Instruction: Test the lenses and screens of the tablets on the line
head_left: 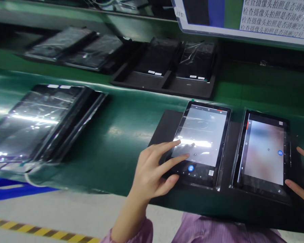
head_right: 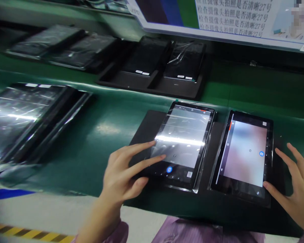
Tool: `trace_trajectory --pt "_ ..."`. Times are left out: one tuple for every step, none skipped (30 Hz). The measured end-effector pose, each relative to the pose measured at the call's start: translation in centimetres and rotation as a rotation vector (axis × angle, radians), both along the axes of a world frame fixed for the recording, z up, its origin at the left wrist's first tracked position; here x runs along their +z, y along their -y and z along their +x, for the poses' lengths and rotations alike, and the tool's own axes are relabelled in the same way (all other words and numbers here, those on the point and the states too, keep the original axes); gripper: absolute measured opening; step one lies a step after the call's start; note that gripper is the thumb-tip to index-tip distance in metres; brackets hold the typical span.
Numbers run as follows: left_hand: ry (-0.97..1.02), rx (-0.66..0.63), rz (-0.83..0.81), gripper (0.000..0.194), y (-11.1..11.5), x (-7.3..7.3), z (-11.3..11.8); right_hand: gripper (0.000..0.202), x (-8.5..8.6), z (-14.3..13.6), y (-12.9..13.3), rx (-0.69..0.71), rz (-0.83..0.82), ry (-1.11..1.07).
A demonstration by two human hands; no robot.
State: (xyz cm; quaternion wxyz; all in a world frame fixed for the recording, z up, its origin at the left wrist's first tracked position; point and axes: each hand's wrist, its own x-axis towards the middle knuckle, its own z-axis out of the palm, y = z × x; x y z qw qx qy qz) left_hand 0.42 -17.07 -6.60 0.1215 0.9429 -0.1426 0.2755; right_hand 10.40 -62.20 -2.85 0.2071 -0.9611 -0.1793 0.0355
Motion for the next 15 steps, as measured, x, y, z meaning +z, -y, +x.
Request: trace_trajectory --pt "-0.017 -0.031 0.003 0.044 0.5 0.4 0.8 0.071 0.1 0.0 -0.1 0.005 -0.004 0.000" --pt "-0.029 -0.061 0.013 0.044 1.1 0.7 1.6 0.067 0.2 0.0 -0.2 0.009 -0.013 -0.001" --pt "-0.038 -0.093 0.028 0.043 1.7 1.0 2.4 0.064 0.3 0.0 -0.4 0.007 -0.022 -0.007" --pt "-0.049 -0.119 0.044 0.043 2.3 1.4 3.1 0.061 0.4 0.0 -0.5 -0.002 -0.034 -0.018" --pt "-0.062 -0.140 0.057 0.044 2.8 1.6 3.7 0.059 0.6 0.0 -0.6 -0.013 -0.038 -0.023" --pt "-0.078 -0.159 0.066 0.045 3.3 1.8 4.3 0.058 0.7 0.0 -0.7 -0.020 -0.040 -0.028" --pt "-0.095 -0.175 0.072 0.046 3.8 1.9 4.8 0.056 0.8 -0.1 -0.8 -0.021 -0.041 -0.032" --pt "-0.107 -0.187 0.078 0.047 4.2 2.0 5.2 0.055 0.8 -0.1 -0.8 -0.015 -0.037 -0.033" --pt "-0.114 -0.195 0.086 0.047 4.5 2.0 5.5 0.053 0.8 -0.1 -0.7 -0.005 -0.032 -0.032" --pt "-0.119 -0.198 0.093 0.046 4.7 2.0 5.8 0.052 0.7 -0.1 -0.5 0.004 -0.030 -0.028" --pt "-0.121 -0.193 0.101 0.043 4.7 2.0 5.9 0.050 0.5 -0.1 -0.3 0.006 -0.027 -0.024" --pt "-0.122 -0.176 0.105 0.040 4.5 2.0 6.0 0.050 0.3 0.0 0.1 0.004 -0.028 -0.021" --pt "-0.125 -0.142 0.102 0.036 4.2 1.9 5.9 0.050 0.0 0.0 0.4 0.003 -0.030 -0.011" --pt "-0.130 -0.093 0.090 0.033 3.7 1.9 5.7 0.050 -0.4 0.1 0.9 0.006 -0.034 0.019" --pt "-0.136 -0.033 0.068 0.032 3.0 1.9 5.4 0.049 -0.7 0.2 1.3 0.010 -0.038 0.059"
